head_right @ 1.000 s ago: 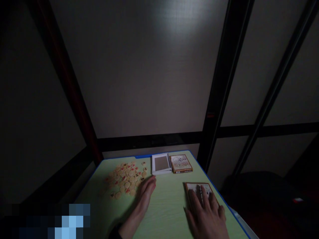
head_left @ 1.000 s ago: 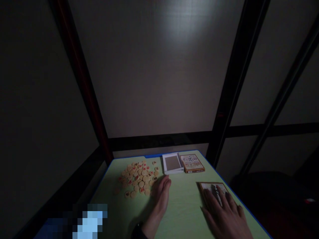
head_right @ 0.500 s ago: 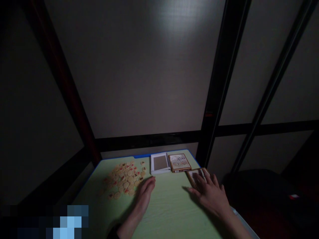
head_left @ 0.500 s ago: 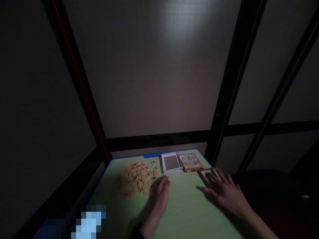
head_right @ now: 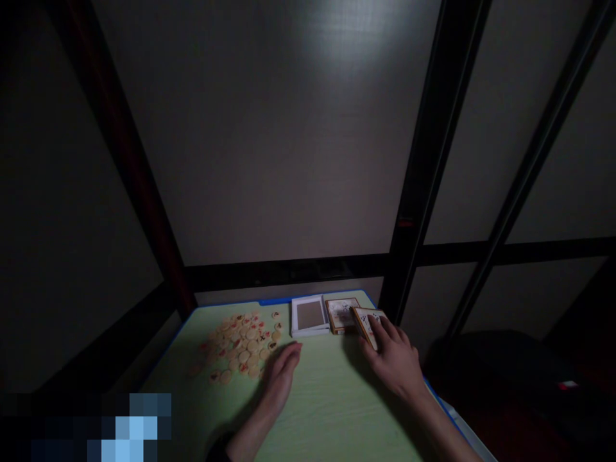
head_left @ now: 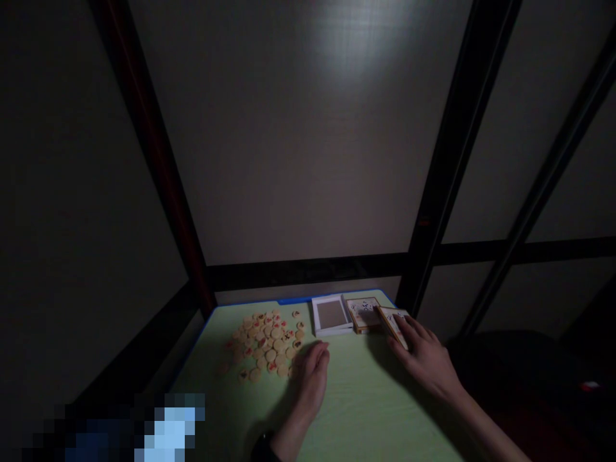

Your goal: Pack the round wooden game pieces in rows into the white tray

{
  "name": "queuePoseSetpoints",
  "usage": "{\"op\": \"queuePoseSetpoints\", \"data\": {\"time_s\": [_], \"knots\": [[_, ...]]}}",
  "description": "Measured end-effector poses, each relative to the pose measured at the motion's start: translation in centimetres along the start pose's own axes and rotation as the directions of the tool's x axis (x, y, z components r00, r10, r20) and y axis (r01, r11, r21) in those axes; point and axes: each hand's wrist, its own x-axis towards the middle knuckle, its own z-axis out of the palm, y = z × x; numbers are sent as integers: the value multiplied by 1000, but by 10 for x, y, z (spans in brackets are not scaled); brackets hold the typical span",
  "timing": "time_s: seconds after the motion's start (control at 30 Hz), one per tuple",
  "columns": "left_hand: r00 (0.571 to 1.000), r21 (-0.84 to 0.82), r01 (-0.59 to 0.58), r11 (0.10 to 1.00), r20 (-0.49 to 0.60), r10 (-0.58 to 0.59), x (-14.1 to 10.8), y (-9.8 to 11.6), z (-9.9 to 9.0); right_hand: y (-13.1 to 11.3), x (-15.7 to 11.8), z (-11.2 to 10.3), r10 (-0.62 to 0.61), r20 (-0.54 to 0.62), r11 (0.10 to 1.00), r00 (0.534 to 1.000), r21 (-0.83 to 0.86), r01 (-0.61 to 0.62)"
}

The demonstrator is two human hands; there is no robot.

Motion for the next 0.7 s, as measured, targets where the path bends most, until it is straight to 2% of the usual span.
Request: {"op": "queuePoseSetpoints", "data": {"time_s": [0.13, 0.27, 0.4, 0.53, 0.63, 0.7], "knots": [[997, 71, -80, 994, 14, 80, 0, -1, 0, -35, 30, -3, 23, 46, 999, 999, -49, -21], [998, 42, -63, 997, 18, 62, -2, 1, 1, -61, 45, 6, -36, 52, 992, 998, -120, 42], [998, 117, -54, 992, 35, 50, -3, 1, 2, -67, 46, 18, -64, 40, 983, 997, -171, 70], [990, 256, -131, 958, 86, 112, -8, 5, 4, -60, 49, 27, -87, -12, 985, 996, -150, 84], [968, 430, -246, 869, 144, 203, -17, 18, 2, -50, 53, 34, -128, -159, 990, 979, -86, 115], [947, 620, -322, 715, 212, 242, -24, 32, -7, -49, 51, 38, -222, -304, 972, 926, 1, 234]]}}
